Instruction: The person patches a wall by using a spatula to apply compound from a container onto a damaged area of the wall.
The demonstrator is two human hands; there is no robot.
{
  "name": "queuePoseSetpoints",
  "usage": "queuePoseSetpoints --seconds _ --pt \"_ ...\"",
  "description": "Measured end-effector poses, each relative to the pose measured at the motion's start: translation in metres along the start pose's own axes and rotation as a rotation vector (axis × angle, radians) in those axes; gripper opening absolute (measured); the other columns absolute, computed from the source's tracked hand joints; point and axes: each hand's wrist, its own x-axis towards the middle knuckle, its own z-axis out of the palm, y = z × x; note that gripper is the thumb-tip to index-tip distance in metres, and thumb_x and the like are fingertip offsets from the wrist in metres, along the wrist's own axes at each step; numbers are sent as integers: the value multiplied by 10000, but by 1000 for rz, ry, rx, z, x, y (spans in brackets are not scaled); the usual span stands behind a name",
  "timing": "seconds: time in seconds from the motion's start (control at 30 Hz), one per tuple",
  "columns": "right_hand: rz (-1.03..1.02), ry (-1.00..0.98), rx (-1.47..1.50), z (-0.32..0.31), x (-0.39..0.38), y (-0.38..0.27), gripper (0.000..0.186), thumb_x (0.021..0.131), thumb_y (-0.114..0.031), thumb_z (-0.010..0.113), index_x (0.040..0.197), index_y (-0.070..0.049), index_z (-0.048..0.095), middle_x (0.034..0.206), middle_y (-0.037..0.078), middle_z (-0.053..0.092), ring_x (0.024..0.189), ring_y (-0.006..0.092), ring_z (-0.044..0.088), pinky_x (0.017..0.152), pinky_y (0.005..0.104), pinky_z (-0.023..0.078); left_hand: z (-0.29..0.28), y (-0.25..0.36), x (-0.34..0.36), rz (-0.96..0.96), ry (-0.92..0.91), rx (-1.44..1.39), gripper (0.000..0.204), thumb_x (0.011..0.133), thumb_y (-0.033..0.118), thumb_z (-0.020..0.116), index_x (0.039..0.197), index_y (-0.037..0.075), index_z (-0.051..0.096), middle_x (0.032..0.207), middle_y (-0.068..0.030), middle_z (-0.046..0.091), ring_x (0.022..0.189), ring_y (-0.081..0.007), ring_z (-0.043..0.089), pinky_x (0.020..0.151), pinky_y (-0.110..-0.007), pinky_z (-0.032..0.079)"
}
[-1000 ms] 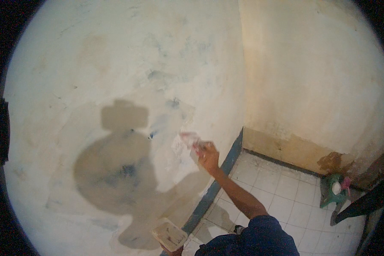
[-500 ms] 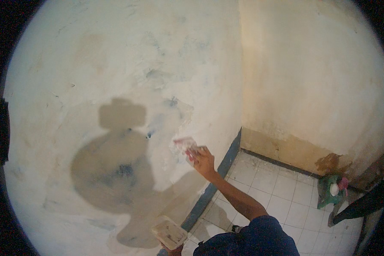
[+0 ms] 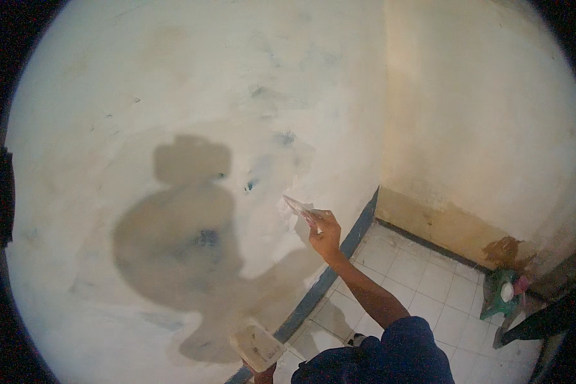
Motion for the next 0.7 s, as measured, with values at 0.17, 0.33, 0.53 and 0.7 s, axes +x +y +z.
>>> queuePoseSetpoints --seconds 0.17,0.33,0.53,0.7 --pt "-146 86 -10 -13 97 -42 412 692 40 617 1081 -77 687 959 102 643 852 291 585 720 363 491 -36 6 -13 -80 180 -179 621 888 603 412 1335 178 479 1271 -23 566 1164 -291 541 957 -552 439" --pt "-369 272 -42 -7 201 -63 489 640 99 625 1093 -72 695 965 93 631 853 279 572 719 340 489 -11 27 -10 -356 189 -1130 606 891 587 417 1347 192 472 1290 -21 560 1171 -295 538 965 -559 432" --pt "-350 186 -76 20 187 -81 615 577 115 555 1136 -106 684 1043 84 629 916 278 570 729 320 522 -65 19 -2 3 122 -141 604 898 583 412 1369 208 452 1326 -21 537 1205 -300 518 987 -553 419" --pt "-324 93 -16 18 117 -76 606 560 84 556 1131 -77 679 1065 91 621 946 312 567 722 343 531 -43 19 1 -44 59 -103 604 895 587 418 1365 210 457 1335 -19 528 1220 -293 505 1010 -552 396"
